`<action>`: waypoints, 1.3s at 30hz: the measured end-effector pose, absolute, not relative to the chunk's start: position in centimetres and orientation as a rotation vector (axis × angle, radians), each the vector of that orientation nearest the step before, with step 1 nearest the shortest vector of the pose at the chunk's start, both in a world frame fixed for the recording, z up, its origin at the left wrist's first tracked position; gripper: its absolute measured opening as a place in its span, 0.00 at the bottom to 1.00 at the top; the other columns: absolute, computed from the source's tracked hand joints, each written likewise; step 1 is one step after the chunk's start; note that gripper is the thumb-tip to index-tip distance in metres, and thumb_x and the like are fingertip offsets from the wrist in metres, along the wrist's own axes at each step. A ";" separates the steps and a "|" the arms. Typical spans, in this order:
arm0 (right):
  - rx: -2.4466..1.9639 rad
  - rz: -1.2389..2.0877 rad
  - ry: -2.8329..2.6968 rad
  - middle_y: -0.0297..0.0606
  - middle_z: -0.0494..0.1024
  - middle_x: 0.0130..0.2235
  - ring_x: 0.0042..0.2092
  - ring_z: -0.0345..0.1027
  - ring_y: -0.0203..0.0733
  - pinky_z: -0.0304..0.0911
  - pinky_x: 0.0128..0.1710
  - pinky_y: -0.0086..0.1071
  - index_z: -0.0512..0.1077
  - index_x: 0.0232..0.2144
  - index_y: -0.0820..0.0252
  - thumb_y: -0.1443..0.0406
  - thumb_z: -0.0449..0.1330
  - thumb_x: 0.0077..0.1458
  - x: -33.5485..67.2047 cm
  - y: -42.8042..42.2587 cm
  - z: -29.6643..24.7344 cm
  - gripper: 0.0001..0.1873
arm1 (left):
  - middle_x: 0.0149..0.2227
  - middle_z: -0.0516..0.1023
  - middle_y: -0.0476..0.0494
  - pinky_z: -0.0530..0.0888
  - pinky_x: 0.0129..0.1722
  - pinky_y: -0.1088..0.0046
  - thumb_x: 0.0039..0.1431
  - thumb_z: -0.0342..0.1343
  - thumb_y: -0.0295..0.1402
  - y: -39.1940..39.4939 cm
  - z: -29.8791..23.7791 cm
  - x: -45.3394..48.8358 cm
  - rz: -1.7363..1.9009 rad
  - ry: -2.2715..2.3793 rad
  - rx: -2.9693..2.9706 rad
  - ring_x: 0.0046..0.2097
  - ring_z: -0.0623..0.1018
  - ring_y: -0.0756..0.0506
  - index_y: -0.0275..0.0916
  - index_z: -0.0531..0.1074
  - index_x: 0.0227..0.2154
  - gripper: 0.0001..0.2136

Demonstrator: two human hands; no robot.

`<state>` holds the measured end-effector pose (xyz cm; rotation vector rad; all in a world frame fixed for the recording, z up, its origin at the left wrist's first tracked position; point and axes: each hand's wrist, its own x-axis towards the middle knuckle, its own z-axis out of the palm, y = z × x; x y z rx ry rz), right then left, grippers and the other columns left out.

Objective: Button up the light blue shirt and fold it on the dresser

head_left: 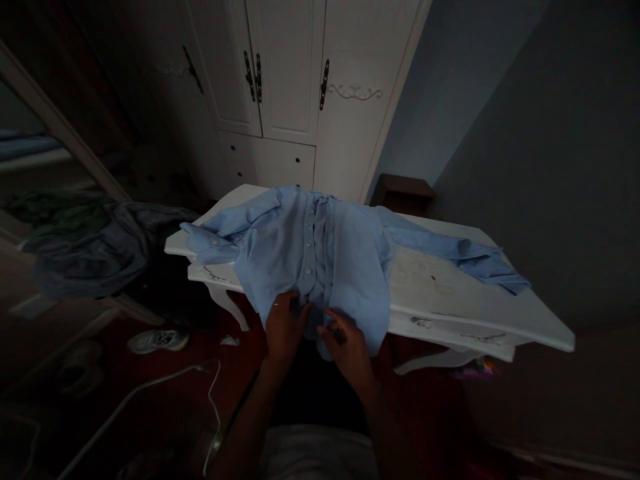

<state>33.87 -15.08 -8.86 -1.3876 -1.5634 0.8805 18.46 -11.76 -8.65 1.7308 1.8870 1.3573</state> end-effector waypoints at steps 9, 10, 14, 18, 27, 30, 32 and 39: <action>-1.648 0.626 -1.577 0.40 0.80 0.32 0.33 0.74 0.45 0.67 0.36 0.36 0.69 0.54 0.66 0.58 0.55 0.59 32.8 -14.6 -10.1 0.24 | 0.35 0.80 0.44 0.74 0.38 0.69 0.59 0.54 0.44 -12.1 -8.6 15.1 1.403 1.473 1.336 0.37 0.78 0.44 0.39 0.75 0.38 0.14; -1.685 0.588 -1.546 0.40 0.81 0.32 0.33 0.75 0.45 0.67 0.36 0.36 0.69 0.54 0.66 0.58 0.55 0.59 32.9 -14.8 -10.0 0.24 | 0.34 0.80 0.45 0.74 0.37 0.70 0.58 0.54 0.45 -12.2 -8.7 15.0 1.403 1.424 1.290 0.36 0.78 0.45 0.39 0.75 0.37 0.14; -1.791 0.487 -1.522 0.41 0.82 0.32 0.34 0.77 0.47 0.66 0.34 0.34 0.67 0.55 0.65 0.54 0.54 0.61 32.9 -14.8 -9.6 0.26 | 0.33 0.78 0.47 0.73 0.36 0.71 0.58 0.55 0.43 -12.4 -8.6 15.4 1.380 1.376 1.273 0.35 0.77 0.46 0.40 0.74 0.36 0.12; -1.903 0.330 -1.507 0.43 0.83 0.31 0.33 0.77 0.48 0.65 0.33 0.34 0.75 0.49 0.62 0.51 0.53 0.61 32.6 -13.8 -10.1 0.24 | 0.33 0.77 0.48 0.72 0.36 0.72 0.61 0.52 0.44 -12.9 -8.6 15.7 1.303 1.447 1.425 0.35 0.76 0.47 0.40 0.74 0.36 0.12; -1.850 0.332 -1.375 0.42 0.82 0.28 0.30 0.77 0.45 0.65 0.33 0.33 0.77 0.40 0.61 0.49 0.54 0.60 32.1 -11.8 -11.2 0.23 | 0.39 0.74 0.42 0.73 0.39 0.66 0.59 0.57 0.40 -13.4 -8.3 17.0 1.497 1.892 1.768 0.38 0.75 0.44 0.40 0.71 0.44 0.13; -1.773 0.480 -1.285 0.40 0.81 0.25 0.26 0.75 0.43 0.64 0.27 0.30 0.75 0.38 0.61 0.47 0.56 0.57 32.1 -11.6 -11.3 0.23 | 0.42 0.74 0.40 0.73 0.41 0.65 0.60 0.57 0.40 -13.0 -8.2 18.1 1.417 1.857 1.875 0.40 0.76 0.43 0.40 0.72 0.42 0.11; -1.708 0.599 -1.219 0.38 0.79 0.23 0.22 0.72 0.41 0.61 0.22 0.28 0.73 0.36 0.60 0.47 0.56 0.55 32.0 -11.5 -11.5 0.23 | 0.43 0.74 0.39 0.73 0.41 0.65 0.58 0.59 0.41 -12.5 -8.5 18.7 1.367 1.882 1.856 0.41 0.76 0.42 0.41 0.71 0.42 0.13; -1.350 1.153 -1.097 0.27 0.70 0.16 0.14 0.60 0.32 0.53 0.13 0.24 0.67 0.26 0.58 0.50 0.61 0.51 31.6 -12.6 -10.6 0.18 | 0.36 0.77 0.43 0.73 0.40 0.67 0.59 0.56 0.46 -11.2 -9.3 18.6 1.380 1.886 1.665 0.38 0.77 0.43 0.40 0.72 0.39 0.14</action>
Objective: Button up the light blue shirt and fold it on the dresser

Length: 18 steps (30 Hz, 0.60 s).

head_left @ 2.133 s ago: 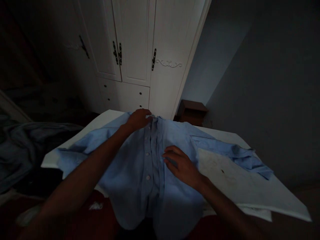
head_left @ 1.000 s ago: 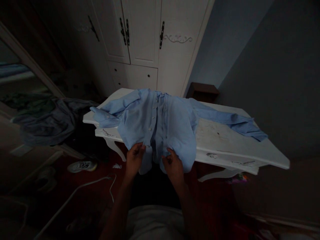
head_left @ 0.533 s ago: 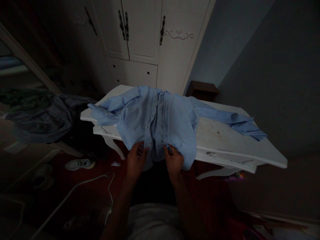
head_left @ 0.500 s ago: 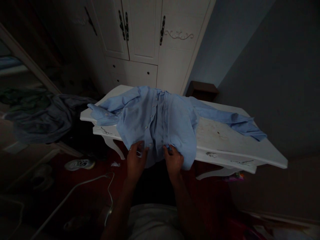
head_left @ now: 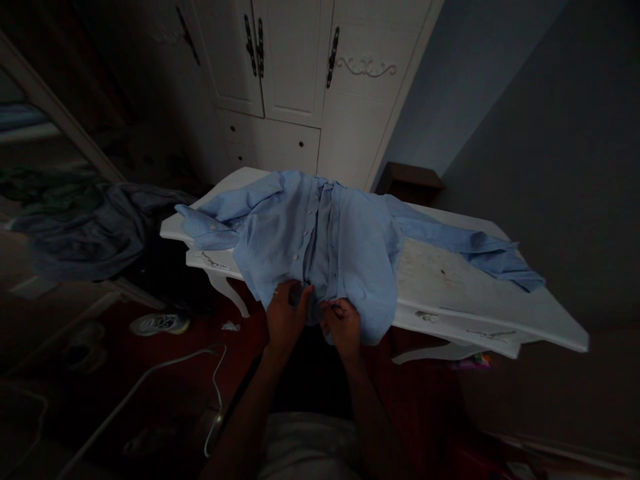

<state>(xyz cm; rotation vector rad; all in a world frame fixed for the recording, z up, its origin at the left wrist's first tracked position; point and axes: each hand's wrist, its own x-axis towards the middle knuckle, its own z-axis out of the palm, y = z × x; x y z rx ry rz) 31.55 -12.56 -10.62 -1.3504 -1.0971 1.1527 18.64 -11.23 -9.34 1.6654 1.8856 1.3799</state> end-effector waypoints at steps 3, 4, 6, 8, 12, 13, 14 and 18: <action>-1.188 1.358 -1.103 0.27 0.69 0.16 0.15 0.59 0.31 0.54 0.15 0.24 0.65 0.25 0.57 0.52 0.64 0.48 31.7 -13.9 -9.1 0.17 | 0.35 0.78 0.44 0.73 0.39 0.68 0.59 0.57 0.45 -11.1 -9.5 18.4 1.401 1.820 1.598 0.37 0.77 0.44 0.41 0.73 0.35 0.12; -1.145 1.391 -1.111 0.26 0.69 0.17 0.16 0.59 0.31 0.54 0.16 0.24 0.65 0.25 0.57 0.53 0.64 0.48 31.8 -14.2 -8.7 0.17 | 0.34 0.78 0.45 0.73 0.39 0.68 0.59 0.57 0.44 -11.0 -9.5 18.3 1.399 1.791 1.566 0.36 0.77 0.45 0.40 0.73 0.34 0.12; -1.086 1.391 -1.142 0.26 0.68 0.18 0.17 0.59 0.30 0.55 0.17 0.24 0.66 0.25 0.57 0.54 0.64 0.49 31.9 -14.8 -7.9 0.15 | 0.33 0.78 0.45 0.73 0.38 0.69 0.59 0.56 0.43 -10.9 -9.5 18.2 1.395 1.724 1.480 0.35 0.77 0.45 0.40 0.74 0.32 0.11; -1.086 1.283 -1.233 0.27 0.68 0.21 0.20 0.60 0.31 0.57 0.20 0.25 0.67 0.26 0.57 0.56 0.63 0.51 32.2 -14.9 -7.4 0.13 | 0.32 0.78 0.46 0.73 0.38 0.69 0.59 0.56 0.42 -10.9 -9.3 18.0 1.402 1.669 1.426 0.35 0.77 0.46 0.40 0.74 0.31 0.11; -1.180 0.914 -1.560 0.31 0.71 0.24 0.26 0.64 0.35 0.62 0.28 0.28 0.70 0.25 0.57 0.60 0.61 0.56 32.9 -14.5 -7.1 0.10 | 0.33 0.76 0.45 0.72 0.39 0.69 0.59 0.55 0.38 -11.8 -7.8 17.0 1.333 1.565 1.596 0.36 0.76 0.45 0.41 0.73 0.30 0.08; -1.194 0.828 -1.643 0.31 0.71 0.24 0.27 0.65 0.35 0.63 0.28 0.29 0.70 0.26 0.57 0.61 0.61 0.57 33.2 -14.4 -7.1 0.10 | 0.33 0.76 0.45 0.72 0.39 0.69 0.58 0.54 0.37 -12.1 -7.3 16.7 1.280 1.519 1.653 0.37 0.75 0.45 0.41 0.73 0.29 0.07; -1.195 0.740 -1.723 0.32 0.71 0.25 0.28 0.66 0.36 0.64 0.29 0.29 0.71 0.27 0.57 0.61 0.60 0.58 33.5 -14.2 -7.1 0.09 | 0.33 0.76 0.45 0.72 0.39 0.68 0.58 0.54 0.36 -12.5 -6.9 16.3 1.219 1.470 1.692 0.37 0.75 0.45 0.42 0.73 0.28 0.07; -1.083 0.376 -2.101 0.41 0.77 0.38 0.41 0.71 0.43 0.68 0.44 0.35 0.74 0.41 0.57 0.64 0.57 0.62 34.9 -13.1 -6.2 0.07 | 0.31 0.76 0.46 0.71 0.36 0.70 0.59 0.54 0.36 -13.9 -6.2 15.1 0.994 1.366 1.717 0.34 0.75 0.46 0.42 0.73 0.29 0.07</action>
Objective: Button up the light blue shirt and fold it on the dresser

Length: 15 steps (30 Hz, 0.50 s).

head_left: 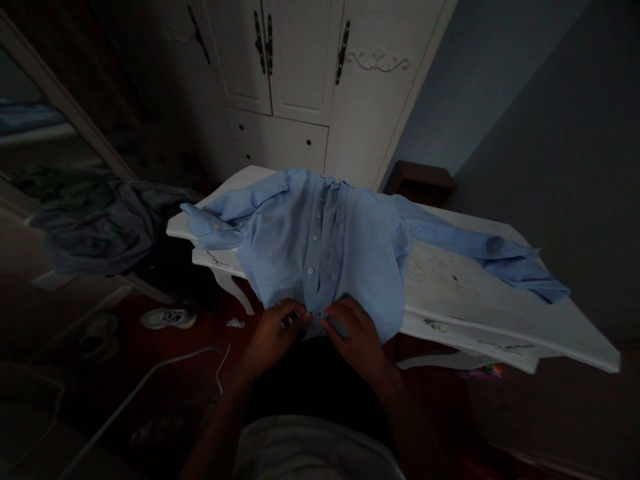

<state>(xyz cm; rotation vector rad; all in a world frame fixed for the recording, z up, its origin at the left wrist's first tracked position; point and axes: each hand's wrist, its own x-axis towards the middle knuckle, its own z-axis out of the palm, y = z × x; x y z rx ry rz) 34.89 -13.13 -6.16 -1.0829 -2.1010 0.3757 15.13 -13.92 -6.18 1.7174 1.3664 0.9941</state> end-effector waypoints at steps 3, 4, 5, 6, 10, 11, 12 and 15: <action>-1.016 0.227 -2.453 0.44 0.72 0.55 0.52 0.69 0.46 0.67 0.50 0.38 0.67 0.56 0.53 0.68 0.55 0.63 35.7 -11.7 -4.6 0.19 | 0.31 0.77 0.47 0.71 0.36 0.71 0.60 0.54 0.35 -14.3 -6.4 15.0 0.944 1.354 1.703 0.34 0.75 0.47 0.41 0.74 0.31 0.06; -1.005 0.198 -2.557 0.43 0.69 0.58 0.53 0.69 0.46 0.68 0.49 0.37 0.64 0.59 0.53 0.69 0.54 0.63 35.9 -11.2 -4.0 0.22 | 0.31 0.77 0.47 0.71 0.36 0.72 0.60 0.54 0.35 -14.3 -6.4 15.1 0.950 1.344 1.693 0.34 0.75 0.47 0.40 0.74 0.31 0.06; -0.995 0.168 -2.646 0.43 0.67 0.60 0.53 0.70 0.46 0.70 0.47 0.37 0.61 0.61 0.53 0.70 0.53 0.63 35.9 -10.7 -3.4 0.25 | 0.32 0.77 0.46 0.71 0.36 0.72 0.60 0.54 0.35 -14.2 -6.4 15.2 0.966 1.336 1.682 0.34 0.75 0.47 0.40 0.74 0.31 0.07; -0.987 0.132 -2.721 0.43 0.65 0.62 0.52 0.71 0.46 0.71 0.44 0.37 0.59 0.62 0.53 0.71 0.53 0.63 35.9 -10.3 -2.8 0.26 | 0.32 0.77 0.46 0.71 0.36 0.72 0.60 0.54 0.35 -14.2 -6.4 15.4 0.992 1.332 1.672 0.34 0.75 0.48 0.39 0.74 0.31 0.07; -0.993 -0.028 -2.927 0.43 0.70 0.56 0.42 0.74 0.43 0.69 0.34 0.33 0.61 0.59 0.55 0.73 0.53 0.61 35.5 -9.4 -0.8 0.25 | 0.34 0.76 0.46 0.71 0.36 0.74 0.58 0.56 0.34 -14.1 -6.2 16.1 1.136 1.343 1.640 0.35 0.75 0.49 0.38 0.74 0.29 0.06; -1.004 -0.054 -2.956 0.43 0.72 0.52 0.39 0.74 0.42 0.67 0.31 0.32 0.63 0.57 0.55 0.73 0.53 0.61 35.4 -9.3 -0.5 0.22 | 0.34 0.76 0.46 0.71 0.36 0.75 0.57 0.57 0.34 -14.2 -6.2 16.2 1.169 1.344 1.622 0.35 0.75 0.49 0.38 0.74 0.28 0.06; -1.018 -0.072 -2.972 0.42 0.73 0.48 0.36 0.74 0.41 0.64 0.29 0.31 0.66 0.54 0.56 0.73 0.53 0.62 35.4 -9.3 -0.2 0.19 | 0.34 0.76 0.46 0.71 0.36 0.75 0.56 0.58 0.34 -14.2 -6.3 16.2 1.195 1.347 1.595 0.35 0.75 0.49 0.38 0.74 0.28 0.06; -1.050 -0.076 -2.965 0.39 0.74 0.43 0.31 0.71 0.38 0.57 0.25 0.31 0.71 0.43 0.57 0.71 0.55 0.62 35.6 -9.1 0.3 0.10 | 0.30 0.77 0.47 0.71 0.33 0.75 0.56 0.60 0.37 -14.4 -6.4 16.2 1.203 1.358 1.435 0.32 0.76 0.50 0.38 0.74 0.28 0.08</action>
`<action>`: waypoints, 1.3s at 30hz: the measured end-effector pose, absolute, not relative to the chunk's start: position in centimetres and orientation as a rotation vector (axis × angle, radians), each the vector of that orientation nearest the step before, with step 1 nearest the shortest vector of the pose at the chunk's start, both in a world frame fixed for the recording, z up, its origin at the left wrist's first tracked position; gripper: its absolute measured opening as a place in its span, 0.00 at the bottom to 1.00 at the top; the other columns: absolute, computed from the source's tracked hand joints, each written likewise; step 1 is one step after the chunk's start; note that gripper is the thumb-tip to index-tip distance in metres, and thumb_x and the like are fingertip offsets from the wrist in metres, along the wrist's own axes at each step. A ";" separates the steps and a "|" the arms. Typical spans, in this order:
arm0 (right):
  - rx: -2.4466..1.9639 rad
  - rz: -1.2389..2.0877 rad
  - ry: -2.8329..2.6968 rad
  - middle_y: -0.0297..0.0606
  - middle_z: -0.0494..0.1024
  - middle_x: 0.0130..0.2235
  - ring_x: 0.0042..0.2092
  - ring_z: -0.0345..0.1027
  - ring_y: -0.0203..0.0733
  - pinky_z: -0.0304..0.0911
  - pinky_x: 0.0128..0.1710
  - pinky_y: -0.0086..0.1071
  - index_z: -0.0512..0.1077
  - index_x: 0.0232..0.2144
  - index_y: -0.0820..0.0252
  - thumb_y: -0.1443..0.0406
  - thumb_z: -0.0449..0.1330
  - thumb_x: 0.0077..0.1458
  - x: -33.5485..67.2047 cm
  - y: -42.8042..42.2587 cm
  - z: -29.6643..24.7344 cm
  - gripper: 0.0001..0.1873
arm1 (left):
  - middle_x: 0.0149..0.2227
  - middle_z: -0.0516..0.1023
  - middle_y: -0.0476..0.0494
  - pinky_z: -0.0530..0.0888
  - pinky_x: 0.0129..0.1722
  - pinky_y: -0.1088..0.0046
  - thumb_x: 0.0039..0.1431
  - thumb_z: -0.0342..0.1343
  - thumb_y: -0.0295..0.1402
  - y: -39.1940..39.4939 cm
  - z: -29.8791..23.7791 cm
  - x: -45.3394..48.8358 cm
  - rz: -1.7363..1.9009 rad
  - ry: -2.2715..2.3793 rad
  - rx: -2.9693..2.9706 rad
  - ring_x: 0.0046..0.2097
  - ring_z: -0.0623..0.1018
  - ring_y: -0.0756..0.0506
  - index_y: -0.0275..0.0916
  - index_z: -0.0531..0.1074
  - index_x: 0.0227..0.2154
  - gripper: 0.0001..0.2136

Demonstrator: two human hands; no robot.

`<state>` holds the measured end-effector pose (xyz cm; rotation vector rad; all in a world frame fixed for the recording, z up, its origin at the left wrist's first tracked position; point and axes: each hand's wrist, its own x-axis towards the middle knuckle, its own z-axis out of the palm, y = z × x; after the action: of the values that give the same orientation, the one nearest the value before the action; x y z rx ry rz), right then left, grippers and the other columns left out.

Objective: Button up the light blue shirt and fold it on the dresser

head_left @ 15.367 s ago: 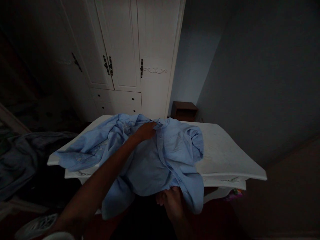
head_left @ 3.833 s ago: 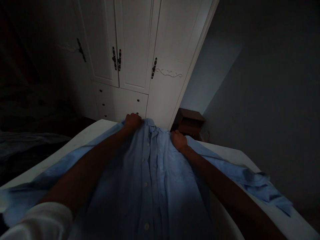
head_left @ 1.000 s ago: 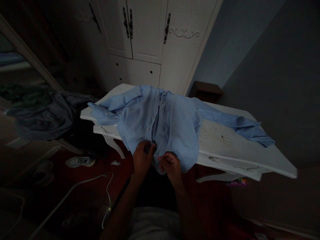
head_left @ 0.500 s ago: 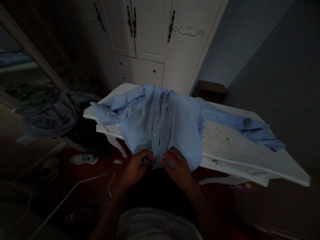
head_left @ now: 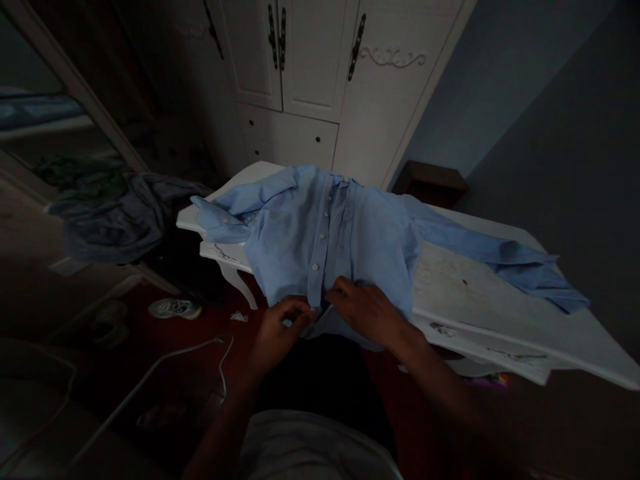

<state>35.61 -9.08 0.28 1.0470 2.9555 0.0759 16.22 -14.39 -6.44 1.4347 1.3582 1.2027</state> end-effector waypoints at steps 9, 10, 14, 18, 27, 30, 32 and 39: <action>0.805 0.011 3.141 0.35 0.75 0.38 0.27 0.64 0.33 0.46 0.23 0.30 0.71 0.40 0.59 0.71 0.54 0.63 36.3 -9.0 0.6 0.07 | 0.26 0.79 0.49 0.70 0.22 0.78 0.52 0.64 0.41 -14.4 -6.4 16.5 1.299 1.325 1.175 0.23 0.76 0.51 0.37 0.74 0.32 0.12; 0.760 0.031 3.182 0.35 0.75 0.37 0.28 0.64 0.33 0.46 0.24 0.30 0.71 0.39 0.59 0.71 0.53 0.64 36.3 -8.9 0.4 0.07 | 0.28 0.80 0.48 0.71 0.22 0.78 0.53 0.63 0.41 -14.4 -6.4 16.5 1.325 1.334 1.198 0.23 0.76 0.51 0.37 0.74 0.34 0.13; 0.658 0.083 3.388 0.36 0.76 0.35 0.30 0.66 0.34 0.53 0.26 0.29 0.71 0.37 0.60 0.72 0.49 0.66 36.5 -8.4 -0.9 0.11 | 0.33 0.82 0.46 0.74 0.29 0.77 0.57 0.61 0.37 -14.4 -6.2 16.9 1.399 1.346 1.477 0.29 0.78 0.50 0.39 0.78 0.40 0.10; 0.614 0.113 3.592 0.38 0.78 0.35 0.32 0.68 0.37 0.59 0.31 0.31 0.71 0.36 0.61 0.72 0.48 0.66 36.4 -8.1 -2.3 0.12 | 0.34 0.82 0.44 0.75 0.34 0.75 0.61 0.58 0.34 -14.2 -5.6 17.0 1.430 1.274 1.676 0.34 0.79 0.49 0.40 0.80 0.38 0.08; 0.641 0.031 3.751 0.37 0.76 0.33 0.33 0.68 0.37 0.64 0.32 0.31 0.73 0.37 0.60 0.72 0.52 0.64 36.4 -8.6 -3.9 0.10 | 0.27 0.78 0.48 0.72 0.28 0.77 0.61 0.57 0.30 -14.3 -6.0 17.6 1.521 1.204 1.652 0.25 0.74 0.52 0.41 0.81 0.37 0.07; 0.657 -0.022 3.778 0.37 0.76 0.33 0.32 0.68 0.37 0.64 0.32 0.31 0.73 0.38 0.59 0.74 0.51 0.62 36.3 -8.6 -4.2 0.12 | 0.27 0.79 0.48 0.73 0.28 0.78 0.60 0.58 0.29 -14.3 -6.0 17.8 1.538 1.206 1.612 0.26 0.75 0.52 0.42 0.81 0.37 0.07; 0.666 -0.109 3.777 0.37 0.76 0.34 0.33 0.69 0.37 0.65 0.32 0.31 0.72 0.40 0.58 0.73 0.51 0.62 36.4 -8.5 -4.3 0.11 | 0.28 0.79 0.48 0.73 0.28 0.78 0.59 0.59 0.29 -14.3 -6.0 17.8 1.547 1.192 1.588 0.26 0.75 0.52 0.42 0.81 0.36 0.07; 0.654 -0.381 3.723 0.39 0.77 0.37 0.35 0.70 0.38 0.67 0.34 0.32 0.72 0.41 0.59 0.71 0.53 0.62 36.8 -8.2 -4.4 0.09 | 0.30 0.80 0.46 0.74 0.28 0.76 0.59 0.60 0.32 -14.5 -6.5 18.0 1.525 1.222 1.460 0.27 0.76 0.51 0.41 0.82 0.34 0.06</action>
<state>36.80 -8.25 -4.39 0.6537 3.7232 -0.3813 17.98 -14.49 -6.55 1.4601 1.2219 1.5253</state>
